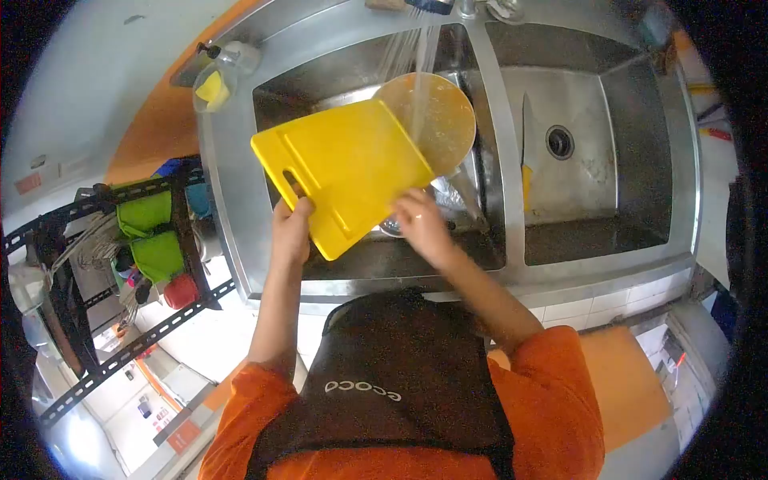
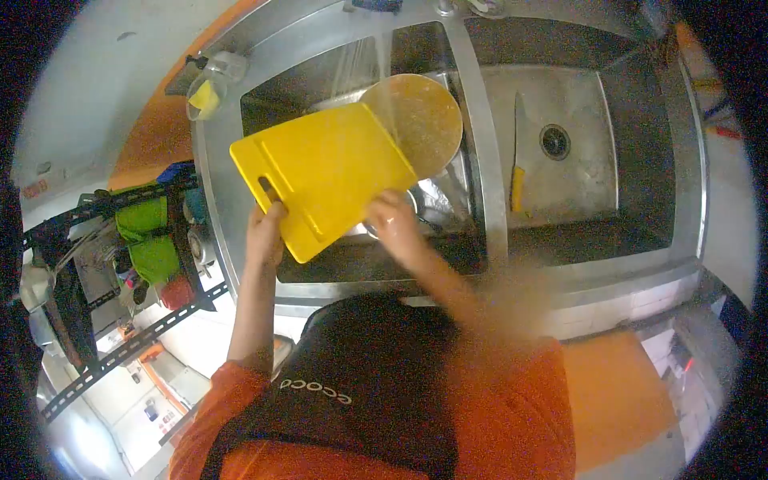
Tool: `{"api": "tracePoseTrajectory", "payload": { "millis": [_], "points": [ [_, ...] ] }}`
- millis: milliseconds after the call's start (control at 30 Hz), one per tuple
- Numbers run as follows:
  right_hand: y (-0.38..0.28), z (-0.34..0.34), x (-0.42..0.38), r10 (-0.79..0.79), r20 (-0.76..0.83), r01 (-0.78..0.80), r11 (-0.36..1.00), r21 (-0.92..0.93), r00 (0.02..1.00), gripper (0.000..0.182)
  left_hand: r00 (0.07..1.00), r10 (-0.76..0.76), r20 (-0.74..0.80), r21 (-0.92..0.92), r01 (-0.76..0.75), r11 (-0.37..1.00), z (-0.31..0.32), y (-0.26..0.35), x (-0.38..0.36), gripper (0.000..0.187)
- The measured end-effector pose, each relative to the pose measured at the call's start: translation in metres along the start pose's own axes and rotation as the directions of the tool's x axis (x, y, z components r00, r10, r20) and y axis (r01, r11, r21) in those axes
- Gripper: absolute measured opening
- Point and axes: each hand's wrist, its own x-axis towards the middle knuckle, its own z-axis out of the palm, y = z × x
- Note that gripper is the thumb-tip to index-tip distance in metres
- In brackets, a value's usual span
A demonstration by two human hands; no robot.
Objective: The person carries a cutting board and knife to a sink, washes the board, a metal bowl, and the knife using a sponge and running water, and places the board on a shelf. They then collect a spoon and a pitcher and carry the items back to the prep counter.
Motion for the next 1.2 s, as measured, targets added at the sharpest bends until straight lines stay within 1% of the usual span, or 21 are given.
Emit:
{"api": "tracePoseTrajectory", "payload": {
  "millis": [33, 100, 167, 200, 233, 267, 300, 367, 400, 500, 533, 567, 633, 733, 833, 900, 967, 1067, 1100, 1133, 1200],
  "points": [
    [0.029, 0.0, 0.002, 0.167, 0.063, -0.162, 0.984, -0.078, 0.984, 0.008, 1.0, 0.004, -0.011, -0.06, -0.004, 0.998, 0.0, -0.002, -0.002, 0.041],
    [0.036, -0.005, 0.009, 0.214, -0.048, -0.219, 0.968, -0.126, 0.976, 0.009, 0.998, -0.024, -0.066, -0.062, 0.02, 0.998, -0.005, -0.011, -0.004, 0.042],
    [0.001, 0.0, 0.006, 0.18, -0.082, -0.182, 0.983, -0.028, 0.98, 0.011, 0.996, -0.043, -0.076, -0.112, 0.034, 0.993, -0.007, -0.01, -0.003, 0.043],
    [-0.01, 0.006, 0.002, 0.015, -0.113, -0.015, 1.0, 0.006, 0.994, 0.013, 0.997, -0.051, -0.061, -0.158, 0.041, 0.987, -0.008, -0.006, -0.003, 0.044],
    [-0.038, 0.0, 0.004, 0.066, -0.05, -0.062, 0.995, 0.074, 0.997, 0.014, 0.997, -0.06, -0.049, -0.202, 0.049, 0.978, -0.011, -0.003, -0.004, 0.044],
    [-0.029, 0.002, 0.005, 0.002, -0.092, 0.003, 0.999, 0.054, 0.996, 0.013, 0.997, -0.08, -0.023, -0.193, 0.074, 0.978, -0.016, -0.001, -0.005, 0.046],
    [-0.013, 0.003, 0.008, -0.061, -0.136, 0.066, 0.997, 0.029, 0.989, 0.012, 0.994, -0.069, -0.081, -0.193, 0.053, 0.98, -0.011, 0.001, -0.01, 0.047],
    [0.024, -0.003, 0.02, 0.062, -0.138, -0.077, 0.991, -0.111, 0.989, 0.009, 0.981, -0.041, -0.192, -0.195, 0.003, 0.981, 0.006, 0.005, -0.02, 0.049],
    [0.025, -0.014, 0.032, 0.182, -0.069, -0.188, 0.978, -0.091, 0.981, 0.007, 0.987, -0.028, -0.16, -0.198, -0.005, 0.98, 0.004, 0.003, -0.018, 0.049],
    [-0.01, -0.007, 0.025, 0.011, -0.055, -0.016, 0.997, -0.079, 0.998, 0.006, 0.996, -0.016, -0.084, -0.209, -0.002, 0.978, 0.0, -0.003, -0.008, 0.051],
    [-0.037, -0.007, 0.023, -0.11, -0.037, 0.108, 0.993, -0.056, 0.993, 0.004, 0.997, -0.037, -0.073, -0.207, 0.021, 0.978, 0.0, -0.001, -0.007, 0.051],
    [-0.055, -0.01, 0.022, -0.114, 0.045, 0.113, 0.993, 0.022, 0.992, 0.006, 0.996, -0.06, -0.061, -0.199, 0.047, 0.979, -0.001, 0.001, -0.009, 0.052],
    [-0.039, -0.012, 0.02, -0.09, 0.038, 0.091, 0.996, -0.024, 0.995, 0.007, 0.997, -0.06, -0.05, -0.15, 0.052, 0.987, 0.001, 0.006, -0.015, 0.051],
    [0.022, -0.023, 0.038, 0.083, 0.002, -0.081, 0.978, -0.193, 0.997, 0.007, 0.999, -0.03, -0.023, -0.14, 0.027, 0.99, 0.005, 0.011, -0.021, 0.046],
    [0.001, -0.018, 0.038, 0.198, -0.04, -0.201, 0.977, -0.074, 0.979, 0.005, 0.999, -0.033, -0.041, -0.136, 0.027, 0.99, 0.01, 0.009, -0.02, 0.044],
    [-0.051, -0.012, 0.033, 0.009, -0.048, -0.004, 0.996, 0.092, 0.999, 0.004, 0.997, -0.057, -0.048, -0.14, 0.05, 0.989, 0.01, 0.004, -0.018, 0.045],
    [-0.078, -0.011, 0.034, -0.157, 0.003, 0.156, 0.983, 0.098, 0.988, 0.005, 0.996, -0.084, -0.029, -0.153, 0.079, 0.985, 0.007, -0.002, -0.017, 0.047],
    [-0.008, -0.01, 0.041, -0.126, -0.064, 0.121, 0.989, -0.084, 0.99, 0.005, 0.998, -0.052, 0.036, -0.142, 0.057, 0.988, 0.007, 0.006, -0.023, 0.049],
    [0.028, -0.016, 0.045, -0.043, -0.031, 0.037, 0.985, -0.167, 0.999, 0.005, 0.998, -0.053, 0.031, -0.141, 0.057, 0.988, 0.008, 0.01, -0.025, 0.05],
    [0.046, -0.024, 0.048, 0.302, 0.028, -0.293, 0.94, -0.176, 0.953, 0.003, 0.998, -0.057, 0.025, -0.14, 0.06, 0.988, 0.009, 0.014, -0.028, 0.051],
    [0.047, -0.021, 0.044, 0.34, 0.056, -0.332, 0.936, -0.115, 0.939, 0.004, 0.997, -0.072, -0.008, -0.134, 0.07, 0.988, 0.005, 0.01, -0.027, 0.05]
  ]
}}
